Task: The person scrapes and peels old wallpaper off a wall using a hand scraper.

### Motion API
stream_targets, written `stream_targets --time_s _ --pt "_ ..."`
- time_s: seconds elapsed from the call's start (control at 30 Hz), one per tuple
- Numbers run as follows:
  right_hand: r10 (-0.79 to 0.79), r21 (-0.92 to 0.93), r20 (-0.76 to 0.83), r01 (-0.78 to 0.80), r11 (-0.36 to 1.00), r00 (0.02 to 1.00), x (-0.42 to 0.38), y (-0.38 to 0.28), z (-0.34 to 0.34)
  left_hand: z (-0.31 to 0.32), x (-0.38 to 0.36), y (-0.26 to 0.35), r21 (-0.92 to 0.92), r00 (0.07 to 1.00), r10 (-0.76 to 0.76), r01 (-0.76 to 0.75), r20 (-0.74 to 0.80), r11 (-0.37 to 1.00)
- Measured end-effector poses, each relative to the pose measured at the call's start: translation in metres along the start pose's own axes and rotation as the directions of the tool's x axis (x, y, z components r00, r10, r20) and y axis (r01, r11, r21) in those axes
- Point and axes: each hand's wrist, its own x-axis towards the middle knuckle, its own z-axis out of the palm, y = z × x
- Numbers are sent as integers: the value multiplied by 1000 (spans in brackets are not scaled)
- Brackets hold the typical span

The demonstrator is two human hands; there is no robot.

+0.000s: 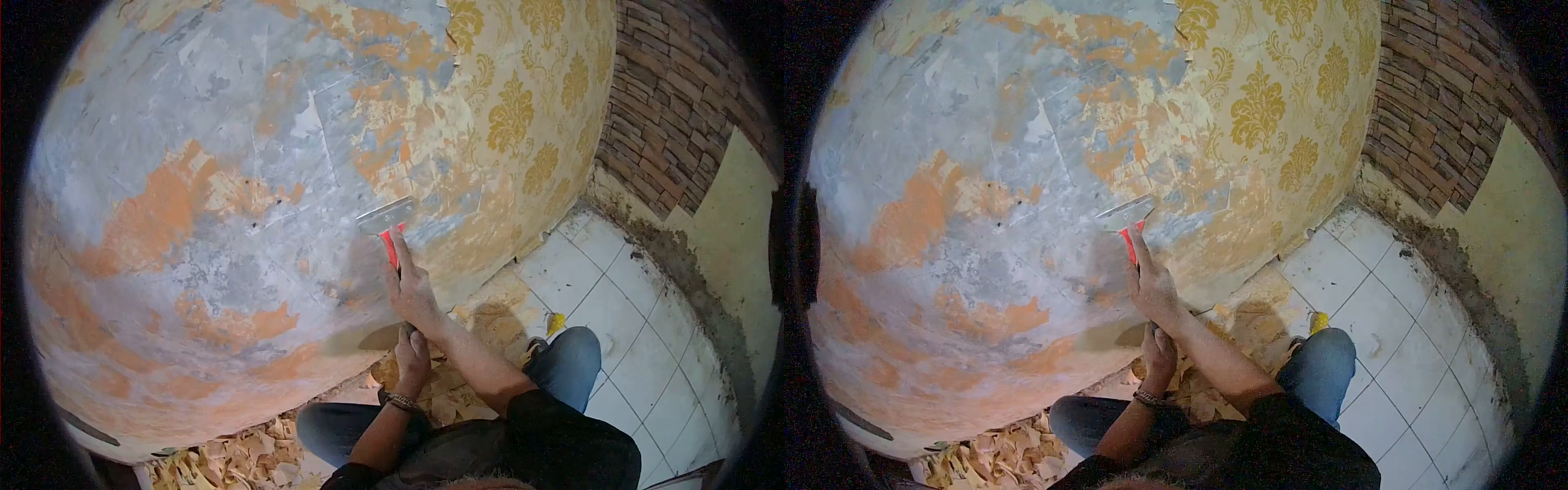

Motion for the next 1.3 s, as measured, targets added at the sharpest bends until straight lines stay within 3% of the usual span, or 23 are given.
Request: stream_targets --time_s 0.17,0.27,0.33,0.47,0.6,0.67,0.7,0.77,0.9,0.97,1.0,1.07,1.2,1.3 --pt "206 3 126 -208 978 970 1 -10 -4 -6 -4 0 -1 1000 -7 7 7 1000" --pt "207 119 84 -216 969 975 0 -14 1 -21 -4 -6 19 999 10 -11 46 1000" --pt "184 120 32 -187 975 982 -16 -2 10 -29 -6 -8 133 992 -63 48 112 990" --pt "156 77 -47 -152 985 987 -27 13 14 -28 -17 -18 288 993 -65 33 101 957" --pt "249 165 18 -248 955 968 -7 3 3 -27 2 -20 217 974 -168 134 150 967" --pt "21 -134 -38 -26 991 999 20 1 -6 -21 27 4 145 990 77 -94 116 985" --pt "25 -131 -34 -29 991 999 29 1 -9 -17 33 14 147 991 72 -88 114 985" --pt "-38 92 -198 57 994 980 53 3 -14 -10 49 33 102 992 33 -46 122 994" --pt "-130 -29 -209 127 992 969 49 2 -19 -11 38 48 104 988 -46 31 144 994" --pt "60 114 -41 -55 992 997 19 2 -7 -15 13 21 99 996 52 -59 72 993" --pt "56 115 -54 -50 992 997 10 0 -8 -15 4 13 103 995 63 -71 79 992" --pt "303 167 154 -327 930 940 0 -3 -11 -12 -6 5 151 999 34 -38 27 988" --pt "263 189 117 -282 941 958 5 -3 -7 -22 1 0 179 994 -63 47 88 983" --pt "190 98 61 -196 976 980 2 -2 -4 -24 -2 5 131 990 -95 81 104 988"
